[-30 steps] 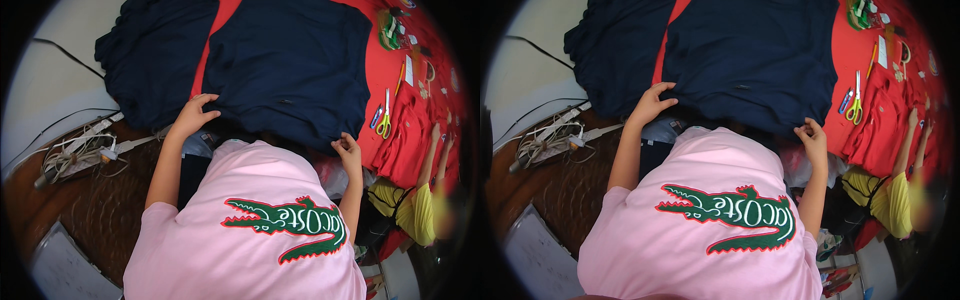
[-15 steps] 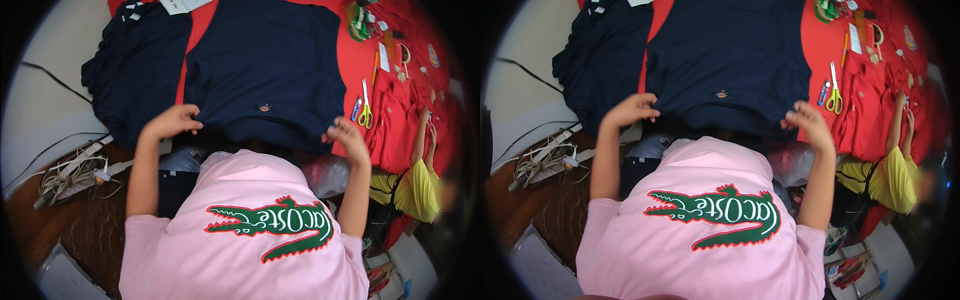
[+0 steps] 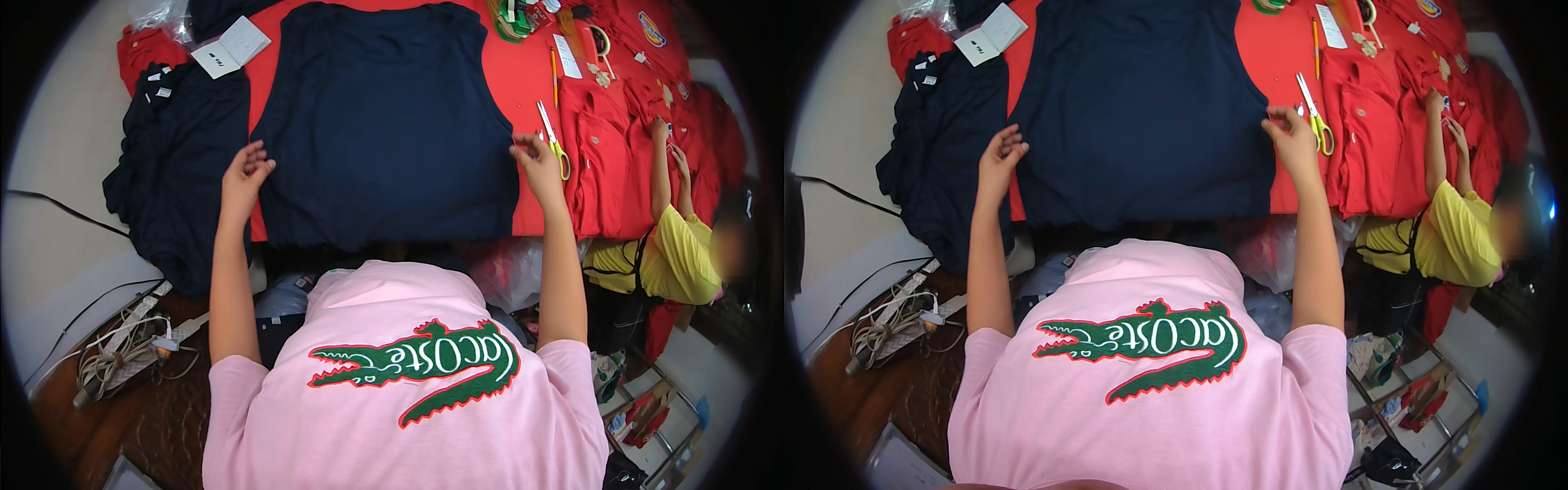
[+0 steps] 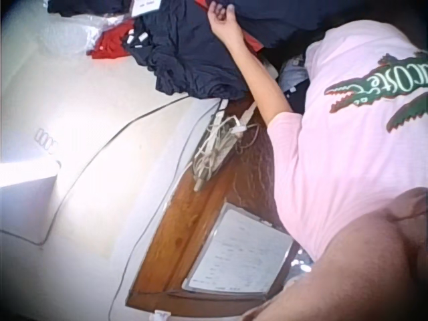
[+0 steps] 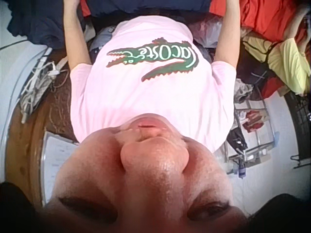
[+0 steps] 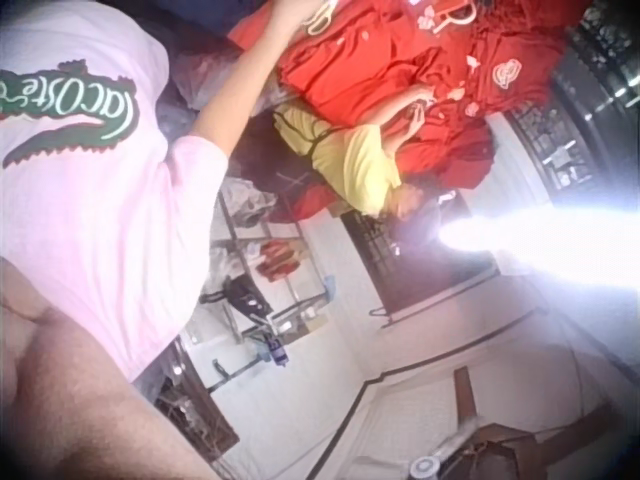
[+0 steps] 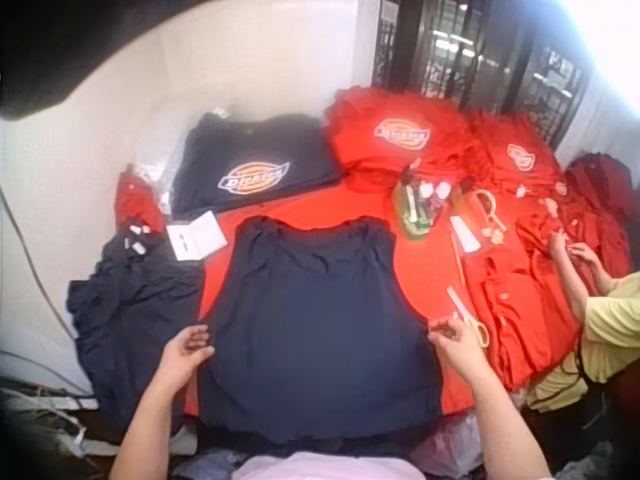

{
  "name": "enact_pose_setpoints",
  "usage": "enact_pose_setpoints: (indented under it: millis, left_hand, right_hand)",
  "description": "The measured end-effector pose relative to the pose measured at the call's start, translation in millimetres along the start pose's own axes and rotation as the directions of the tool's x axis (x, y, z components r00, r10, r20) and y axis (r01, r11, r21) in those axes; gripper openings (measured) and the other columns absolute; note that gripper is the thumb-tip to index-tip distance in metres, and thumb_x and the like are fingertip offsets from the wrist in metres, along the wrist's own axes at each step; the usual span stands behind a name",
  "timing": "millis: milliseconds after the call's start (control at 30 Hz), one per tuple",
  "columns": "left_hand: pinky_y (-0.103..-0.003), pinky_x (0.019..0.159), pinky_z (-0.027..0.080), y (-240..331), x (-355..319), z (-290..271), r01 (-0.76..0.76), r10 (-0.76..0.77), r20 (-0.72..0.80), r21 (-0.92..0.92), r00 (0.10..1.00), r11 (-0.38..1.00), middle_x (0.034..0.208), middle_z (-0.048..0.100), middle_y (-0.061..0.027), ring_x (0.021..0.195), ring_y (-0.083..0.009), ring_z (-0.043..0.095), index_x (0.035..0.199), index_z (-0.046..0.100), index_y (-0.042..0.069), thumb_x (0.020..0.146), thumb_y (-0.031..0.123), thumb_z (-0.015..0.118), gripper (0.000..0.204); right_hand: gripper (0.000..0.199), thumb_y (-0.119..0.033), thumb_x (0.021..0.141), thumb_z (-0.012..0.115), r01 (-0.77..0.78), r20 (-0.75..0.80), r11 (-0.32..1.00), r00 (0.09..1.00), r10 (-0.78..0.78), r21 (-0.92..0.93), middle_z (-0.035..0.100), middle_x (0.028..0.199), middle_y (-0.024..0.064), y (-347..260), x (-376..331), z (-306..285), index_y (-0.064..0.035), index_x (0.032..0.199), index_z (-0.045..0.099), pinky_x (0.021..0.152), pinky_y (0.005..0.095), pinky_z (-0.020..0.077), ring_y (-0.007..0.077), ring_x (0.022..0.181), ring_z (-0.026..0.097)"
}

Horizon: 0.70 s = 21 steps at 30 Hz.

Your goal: The person picks up dark sleeveless shirts from a table, lays them flat to check the seams and fabric, and uses shears to trim loose threads before folding them.

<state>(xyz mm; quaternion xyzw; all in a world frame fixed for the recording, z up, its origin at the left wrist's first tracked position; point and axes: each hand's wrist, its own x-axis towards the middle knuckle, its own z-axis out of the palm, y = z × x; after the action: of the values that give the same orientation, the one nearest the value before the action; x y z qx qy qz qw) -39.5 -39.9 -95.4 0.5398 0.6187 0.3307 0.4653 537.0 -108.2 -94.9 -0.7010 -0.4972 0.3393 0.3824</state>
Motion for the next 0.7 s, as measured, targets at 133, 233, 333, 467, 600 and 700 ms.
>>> enact_pose_setpoints:
  millis: [133, 233, 333, 467, 600, 700]
  left_hand:
    - [-0.024, 0.087, 0.051, -28, -21, 6, 0.151, -0.153, 0.005, -0.177, 0.988, 0.973, 0.1, 0.069, -0.0028, 0.092, -0.0088, 0.064, 0.135, 0.06, -0.009, 0.094, 0.012, 0.081, 0.05]
    - [-0.02, 0.077, 0.046, -16, -25, 25, 0.151, -0.168, -0.088, -0.167, 0.982, 0.974, 0.089, 0.064, 0.0016, 0.083, -0.0053, 0.058, 0.121, 0.066, -0.007, 0.096, 0.018, 0.079, 0.038]
    - [-0.019, 0.07, 0.04, -9, -25, 25, 0.132, -0.157, -0.144, -0.174, 0.977, 0.976, 0.083, 0.06, 0.006, 0.076, -0.0034, 0.051, 0.107, 0.071, -0.002, 0.1, 0.024, 0.076, 0.026]
    - [-0.019, 0.063, 0.033, 14, -27, 2, 0.038, -0.144, -0.287, -0.346, 0.947, 0.938, 0.078, 0.055, 0.0108, 0.07, -0.0011, 0.042, 0.097, 0.074, 0.004, 0.103, 0.026, 0.072, 0.022]
    - [-0.023, 0.053, 0.026, 94, -9, -10, -0.071, 0.019, -0.391, -0.117, 0.92, 0.991, 0.068, 0.046, 0.0086, 0.058, -0.0023, 0.038, 0.094, 0.073, 0.006, 0.102, 0.031, 0.073, 0.026]
    - [-0.023, 0.057, 0.039, 152, 48, -25, -0.228, 0.171, -0.341, -0.135, 0.924, 0.964, 0.077, 0.068, -0.002, 0.06, -0.007, 0.057, 0.105, 0.073, 0.002, 0.101, 0.028, 0.072, 0.027]
  right_hand:
    - [0.032, -0.015, 0.091, 0.081, -0.197, -0.11, 0.971, 0.977, 0.182, -0.139, 0.072, 0.087, 0.0048, 8, -22, 16, 0.004, 0.115, 0.072, 0.072, 0.0279, 0.0523, 0.0124, 0.077, 0.064]
    - [0.031, -0.019, 0.091, 0.082, -0.241, -0.147, 0.957, 0.965, 0.218, -0.16, 0.067, 0.075, 0.0052, 21, -29, 21, 0.0055, 0.107, 0.073, 0.066, 0.0291, 0.0488, 0.0123, 0.068, 0.06]
    - [0.029, -0.018, 0.092, 0.081, -0.259, -0.124, 0.958, 0.962, 0.244, -0.12, 0.066, 0.076, 0.0031, 7, -35, 19, 0.0056, 0.106, 0.073, 0.064, 0.0282, 0.0466, 0.0108, 0.069, 0.058]
    - [0.017, -0.013, 0.096, 0.079, -0.114, -0.243, 0.989, 0.961, 0.134, 0.091, 0.063, 0.083, -0.0051, -11, -44, -25, 0.0024, 0.101, 0.074, 0.068, 0.0209, 0.0424, 0.0039, 0.075, 0.053]
    - [0.019, -0.019, 0.098, 0.078, 0.024, -0.372, 0.999, 0.928, -0.01, 0.033, 0.064, 0.083, -0.0052, -87, -18, -54, -0.0007, 0.1, 0.074, 0.062, 0.0211, 0.0393, 0.0034, 0.07, 0.05]
    - [0.026, -0.024, 0.097, 0.078, 0.039, -0.351, 0.998, 0.936, -0.017, 0.057, 0.062, 0.075, -0.0043, -136, 51, -66, 0.0, 0.107, 0.076, 0.054, 0.021, 0.0373, 0.0037, 0.058, 0.049]
